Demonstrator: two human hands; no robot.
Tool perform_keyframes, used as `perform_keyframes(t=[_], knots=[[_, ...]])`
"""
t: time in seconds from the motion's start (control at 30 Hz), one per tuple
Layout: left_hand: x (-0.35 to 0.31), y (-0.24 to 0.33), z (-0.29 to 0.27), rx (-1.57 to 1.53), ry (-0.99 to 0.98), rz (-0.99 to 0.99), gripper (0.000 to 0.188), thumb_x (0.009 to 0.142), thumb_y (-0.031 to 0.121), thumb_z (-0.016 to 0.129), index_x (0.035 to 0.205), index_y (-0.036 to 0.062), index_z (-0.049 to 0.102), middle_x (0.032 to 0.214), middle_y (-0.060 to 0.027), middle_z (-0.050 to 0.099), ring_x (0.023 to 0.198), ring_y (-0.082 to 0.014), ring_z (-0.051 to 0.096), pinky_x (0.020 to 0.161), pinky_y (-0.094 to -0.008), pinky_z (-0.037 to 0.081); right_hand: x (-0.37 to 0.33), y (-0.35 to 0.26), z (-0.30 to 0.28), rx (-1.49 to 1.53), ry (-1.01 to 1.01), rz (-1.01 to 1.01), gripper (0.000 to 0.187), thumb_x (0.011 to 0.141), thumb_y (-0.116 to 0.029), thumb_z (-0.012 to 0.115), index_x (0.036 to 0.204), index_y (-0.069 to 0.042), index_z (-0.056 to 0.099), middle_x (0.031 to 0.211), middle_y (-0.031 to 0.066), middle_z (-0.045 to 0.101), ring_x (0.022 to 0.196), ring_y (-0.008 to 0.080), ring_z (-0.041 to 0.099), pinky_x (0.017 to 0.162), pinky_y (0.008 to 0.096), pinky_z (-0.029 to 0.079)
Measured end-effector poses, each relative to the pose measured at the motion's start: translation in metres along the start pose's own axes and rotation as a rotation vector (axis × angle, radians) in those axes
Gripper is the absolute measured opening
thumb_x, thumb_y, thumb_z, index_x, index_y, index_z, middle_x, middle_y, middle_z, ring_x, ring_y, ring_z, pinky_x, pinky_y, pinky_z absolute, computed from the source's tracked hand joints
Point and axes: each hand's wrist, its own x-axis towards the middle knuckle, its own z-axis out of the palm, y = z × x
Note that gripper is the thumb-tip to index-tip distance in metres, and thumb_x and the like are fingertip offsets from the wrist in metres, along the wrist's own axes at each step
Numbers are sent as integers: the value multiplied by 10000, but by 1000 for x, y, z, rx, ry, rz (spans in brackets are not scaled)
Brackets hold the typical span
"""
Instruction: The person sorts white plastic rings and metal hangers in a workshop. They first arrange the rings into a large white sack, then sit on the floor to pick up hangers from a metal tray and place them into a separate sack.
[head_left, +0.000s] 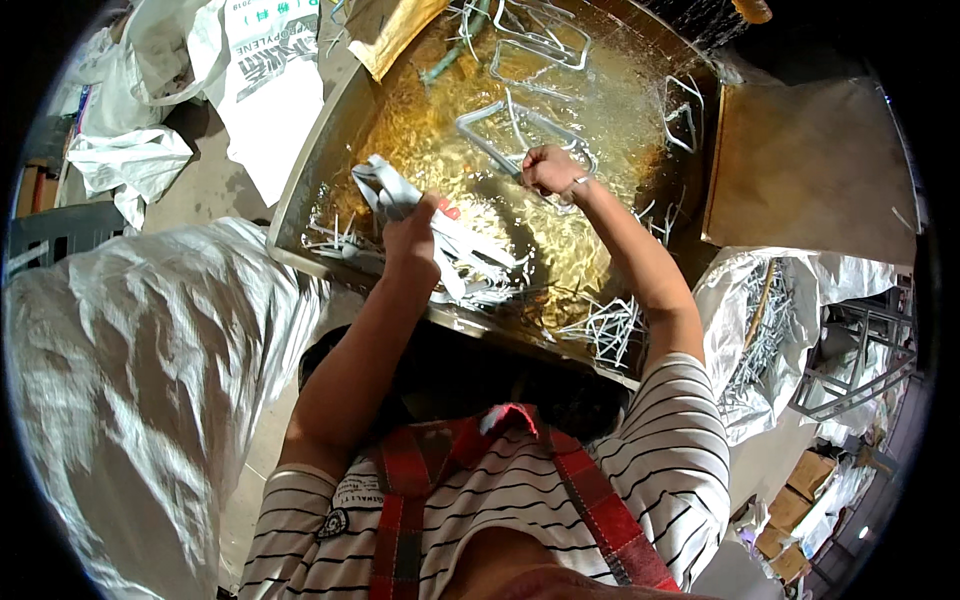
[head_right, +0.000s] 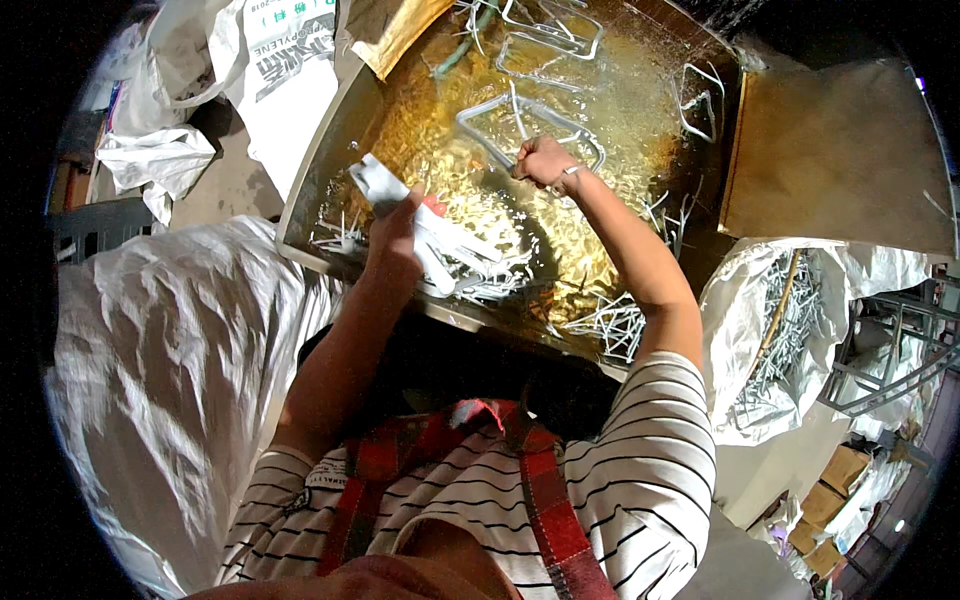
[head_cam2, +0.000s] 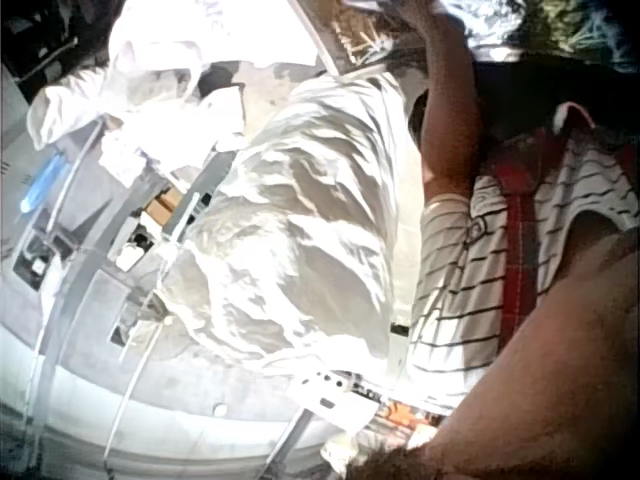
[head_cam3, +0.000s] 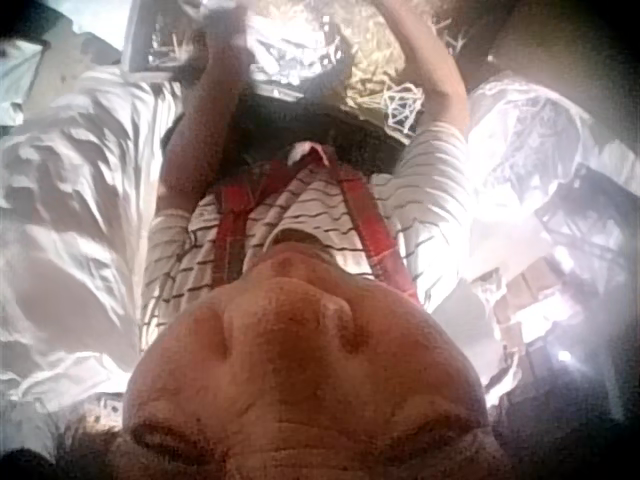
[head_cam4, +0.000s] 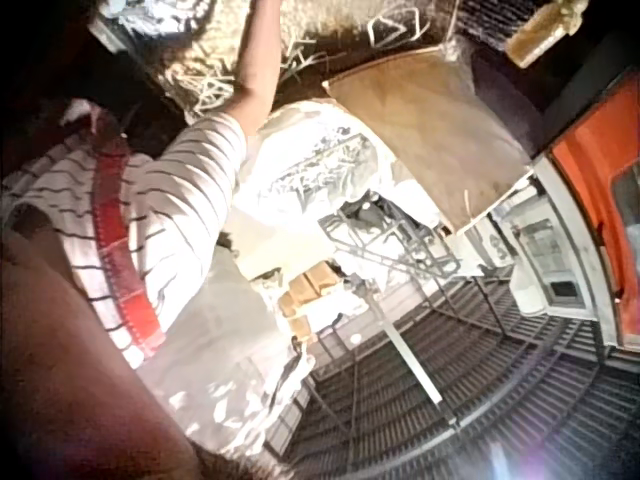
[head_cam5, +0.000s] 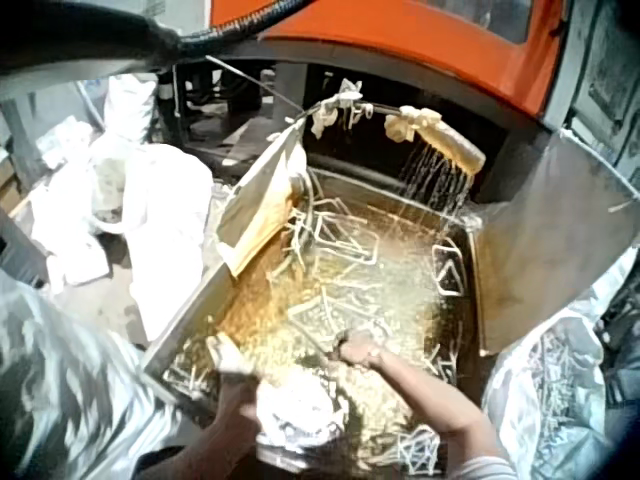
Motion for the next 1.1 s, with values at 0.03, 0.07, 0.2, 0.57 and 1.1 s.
perform_keyframes(t=[0.03,0.07,0.2,0.57,1.1], knots=[[8,-7,-4,23,28,-38,243,848,210,591,959,-1,543,874,-102,582,827,-211,589,719,-345,470,-20,-7,3,79,-26,-8,106,681,-39,651,684,-42,545,558,15,513,457,102,461,411,254,357],[16,-13,-7,46,56,-77,264,873,237,561,995,5,532,900,-108,577,874,-216,581,768,-350,465,-39,-17,4,158,-52,-16,150,686,-37,668,681,-51,518,552,5,500,451,90,452,408,249,351],[18,-26,1,47,-13,-175,412,908,272,504,1212,4,428,971,-113,570,882,-237,581,765,-372,483,-94,-33,5,343,-82,-125,151,750,2,657,716,-26,513,586,17,528,468,95,493,420,229,375],[12,-21,8,-130,-447,-110,254,907,180,472,1094,20,531,1000,-95,596,887,-216,587,832,-344,459,-144,-31,39,89,-116,-268,174,801,-108,663,699,-41,539,590,-17,538,499,63,493,453,212,390],[-26,30,15,62,-107,-90,261,785,78,526,1032,10,575,961,-86,567,922,-169,520,832,-300,410,130,17,-56,-1278,341,47,308,844,-231,462,1126,-123,523,1176,61,562,1170,267,437,902,439,372]])
